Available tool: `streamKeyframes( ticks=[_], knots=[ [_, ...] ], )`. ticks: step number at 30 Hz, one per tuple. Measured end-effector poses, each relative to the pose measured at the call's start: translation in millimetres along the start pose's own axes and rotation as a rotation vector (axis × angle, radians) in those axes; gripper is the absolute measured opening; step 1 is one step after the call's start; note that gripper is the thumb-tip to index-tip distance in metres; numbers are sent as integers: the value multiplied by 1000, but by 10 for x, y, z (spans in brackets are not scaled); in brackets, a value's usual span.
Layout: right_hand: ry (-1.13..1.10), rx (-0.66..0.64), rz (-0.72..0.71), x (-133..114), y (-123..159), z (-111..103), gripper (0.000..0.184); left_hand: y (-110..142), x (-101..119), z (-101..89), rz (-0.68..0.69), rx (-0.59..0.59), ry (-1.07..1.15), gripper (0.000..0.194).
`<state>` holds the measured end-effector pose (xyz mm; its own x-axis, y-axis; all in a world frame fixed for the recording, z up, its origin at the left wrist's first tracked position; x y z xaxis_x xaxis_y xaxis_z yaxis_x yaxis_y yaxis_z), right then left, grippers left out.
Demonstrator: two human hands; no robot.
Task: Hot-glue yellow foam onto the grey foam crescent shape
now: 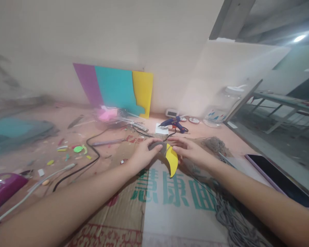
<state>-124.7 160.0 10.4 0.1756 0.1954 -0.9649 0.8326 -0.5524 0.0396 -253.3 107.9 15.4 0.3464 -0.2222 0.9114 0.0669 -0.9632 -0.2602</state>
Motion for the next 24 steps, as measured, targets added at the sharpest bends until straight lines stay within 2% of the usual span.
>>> streamKeyframes(
  ticks=[5, 9, 12, 17, 20, 24],
  knots=[
    [-7, 81, 112, 230, 54, -43, 34, 1, -44, -24, -46, 25, 109, 33],
    [-134, 112, 108, 255, 77, -25, 36, -12, -168, 60, -155, -32, 252, 47],
    [-178, 132, 68, 220, 75, -11, 37, -9, -196, 124, -190, -95, 215, 42],
    [-226, 125, 68, 236, 73, 46, 38, 20, -290, 87, -272, -60, 175, 41],
    [-137, 126, 70, 208, 87, 10, 34, 15, -259, 66, -255, -47, 162, 38],
    [210, 206, -45, -45, 132, -202, 24, 21, -210, 107, -238, -98, 124, 35]
  ],
)
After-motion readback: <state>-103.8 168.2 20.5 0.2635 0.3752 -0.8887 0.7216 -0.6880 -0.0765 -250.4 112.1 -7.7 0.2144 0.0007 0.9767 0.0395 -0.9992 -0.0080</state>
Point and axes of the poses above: each hand's wrist, its own y-axis away from the middle knuckle, its own z-axis out of the palm, x = y × z, the point moved 10 cm from there along -y, towards the middle knuckle, and after that the axes turned 6 degrees about -x, right-handed, at the moved point
